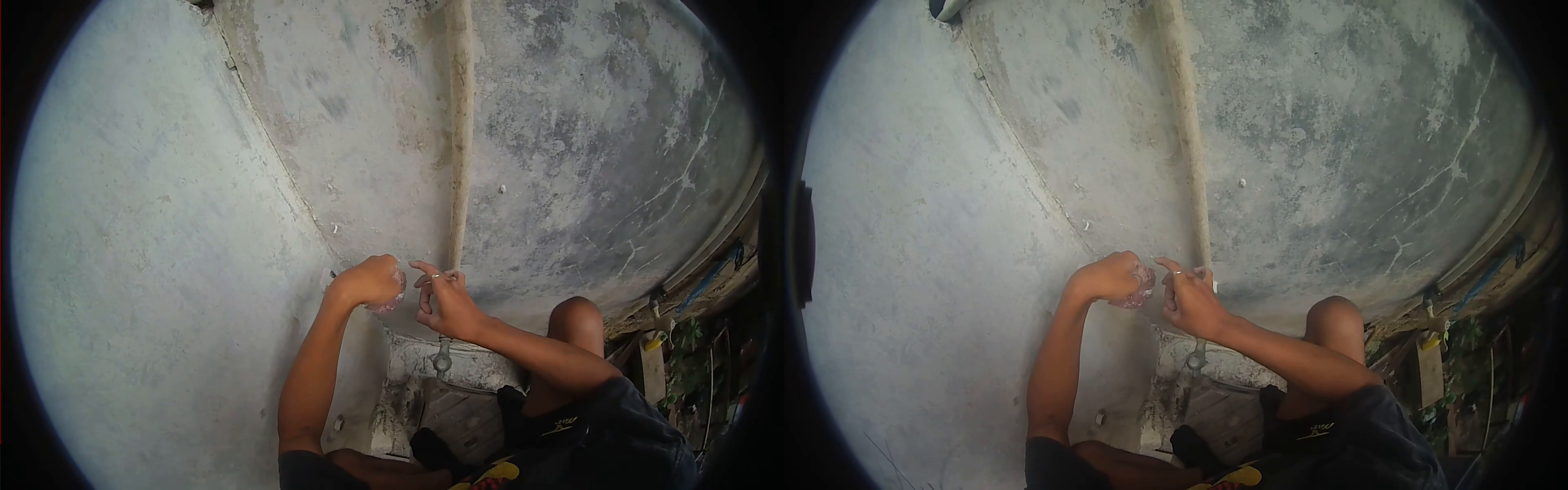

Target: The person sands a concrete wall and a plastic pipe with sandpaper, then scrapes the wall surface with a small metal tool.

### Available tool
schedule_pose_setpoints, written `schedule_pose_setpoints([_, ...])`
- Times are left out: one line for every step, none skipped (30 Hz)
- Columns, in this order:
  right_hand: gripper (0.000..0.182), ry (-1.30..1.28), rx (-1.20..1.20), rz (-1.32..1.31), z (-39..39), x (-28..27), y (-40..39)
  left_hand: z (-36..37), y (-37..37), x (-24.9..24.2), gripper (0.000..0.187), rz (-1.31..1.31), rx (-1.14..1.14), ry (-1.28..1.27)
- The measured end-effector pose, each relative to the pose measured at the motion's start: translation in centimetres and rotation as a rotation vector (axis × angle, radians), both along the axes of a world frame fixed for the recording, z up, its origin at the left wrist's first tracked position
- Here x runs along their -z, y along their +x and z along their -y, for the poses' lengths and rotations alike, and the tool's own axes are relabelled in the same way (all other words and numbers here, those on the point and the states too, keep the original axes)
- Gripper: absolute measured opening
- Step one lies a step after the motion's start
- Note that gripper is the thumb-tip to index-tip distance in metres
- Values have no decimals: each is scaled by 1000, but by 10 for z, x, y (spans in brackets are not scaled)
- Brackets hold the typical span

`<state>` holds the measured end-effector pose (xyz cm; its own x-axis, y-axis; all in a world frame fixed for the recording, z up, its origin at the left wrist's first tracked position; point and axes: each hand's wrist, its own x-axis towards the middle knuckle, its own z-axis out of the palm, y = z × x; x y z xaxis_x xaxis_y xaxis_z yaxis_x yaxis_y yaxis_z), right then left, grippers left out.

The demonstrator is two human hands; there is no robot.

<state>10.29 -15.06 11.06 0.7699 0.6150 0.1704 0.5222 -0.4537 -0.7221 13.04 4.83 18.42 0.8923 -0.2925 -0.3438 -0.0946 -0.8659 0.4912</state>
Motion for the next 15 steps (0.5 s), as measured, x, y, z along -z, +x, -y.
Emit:
schedule_pose_setpoints([104,63,-14,4,0,1,2,2,0,-3,22,-34,2,-27])
schedule_pose_setpoints([104,34,-17,-10,2,4,1,3,-1,-5,22,-71,3,-54])
schedule_pose_setpoints([105,5,-21,-23,3,-1,-3,0,2,1,22,-44,34,-71])
schedule_pose_setpoints([105,-23,-24,-34,3,-4,-4,-5,7,9,22,-15,65,-87])
schedule_pose_setpoints([106,-44,-28,-58,4,-2,1,-9,11,17,22,12,97,-102])
schedule_pose_setpoints([106,-64,-33,-83,6,0,7,-9,10,19,22,9,95,-99])
schedule_pose_setpoints([107,-84,-39,-104,6,0,11,-9,11,20,22,10,93,-96])
schedule_pose_setpoints([105,-92,-46,-73,9,2,9,-8,12,21,23,11,89,-94])
schedule_pose_setpoints([104,-100,-53,-44,10,-4,-1,-5,8,13,22,-52,61,-117])
schedule_pose_setpoints([103,-108,-62,-13,11,-7,-7,-2,2,-4,22,-113,31,-141])
schedule_pose_setpoints([100,-2,-42,-70,11,-1,-4,0,0,-14,21,-171,3,-164])
schedule_pose_setpoints([97,102,-21,-130,10,4,-1,-2,1,-14,20,-140,55,-206])
schedule_pose_setpoints([94,207,-1,-189,10,8,2,-8,1,-13,20,-107,107,-248])
schedule_pose_setpoints([89,252,-6,-311,12,10,6,-13,2,-14,20,-71,158,-289])
schedule_pose_setpoints([84,295,-12,-432,14,-2,9,-18,2,-16,21,-55,177,-331])
